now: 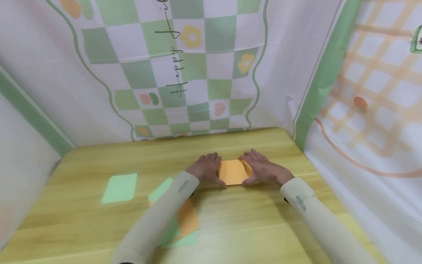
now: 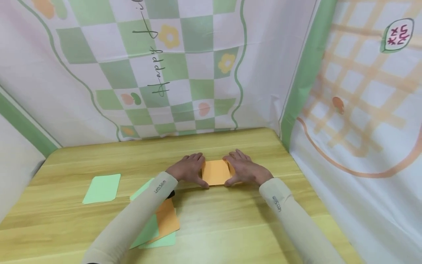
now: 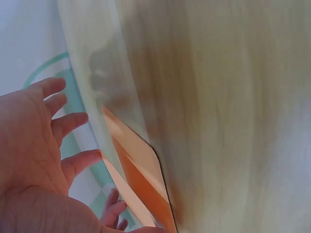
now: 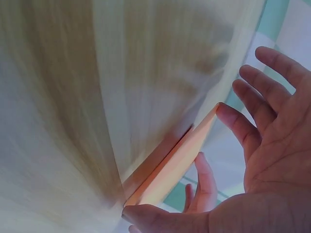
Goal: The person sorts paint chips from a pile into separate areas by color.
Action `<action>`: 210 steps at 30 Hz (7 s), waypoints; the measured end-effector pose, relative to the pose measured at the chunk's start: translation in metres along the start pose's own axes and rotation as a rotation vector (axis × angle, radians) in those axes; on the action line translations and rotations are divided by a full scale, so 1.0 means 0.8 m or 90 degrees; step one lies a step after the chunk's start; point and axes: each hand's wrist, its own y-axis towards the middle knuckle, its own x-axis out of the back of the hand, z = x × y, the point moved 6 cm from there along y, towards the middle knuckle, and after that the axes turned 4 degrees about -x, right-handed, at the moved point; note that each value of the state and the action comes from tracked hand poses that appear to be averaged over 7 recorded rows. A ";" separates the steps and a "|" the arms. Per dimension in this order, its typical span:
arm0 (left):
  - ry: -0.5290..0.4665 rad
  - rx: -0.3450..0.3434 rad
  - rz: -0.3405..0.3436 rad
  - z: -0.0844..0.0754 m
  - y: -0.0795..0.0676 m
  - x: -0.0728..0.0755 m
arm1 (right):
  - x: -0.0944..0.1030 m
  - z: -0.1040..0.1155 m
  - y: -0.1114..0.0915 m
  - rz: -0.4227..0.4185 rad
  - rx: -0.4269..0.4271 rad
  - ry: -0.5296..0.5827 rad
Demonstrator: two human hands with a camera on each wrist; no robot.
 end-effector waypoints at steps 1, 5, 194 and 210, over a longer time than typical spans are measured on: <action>0.002 -0.002 -0.002 -0.003 0.003 0.001 | 0.002 -0.002 -0.003 0.004 -0.004 0.000; -0.011 -0.005 -0.007 -0.012 0.015 0.001 | 0.009 -0.013 -0.011 0.015 -0.017 0.003; -0.055 0.079 0.021 0.085 -0.140 -0.035 | -0.072 0.129 0.085 0.068 0.092 -0.031; -0.088 0.078 0.007 0.087 -0.137 -0.038 | -0.073 0.127 0.084 0.056 0.111 -0.025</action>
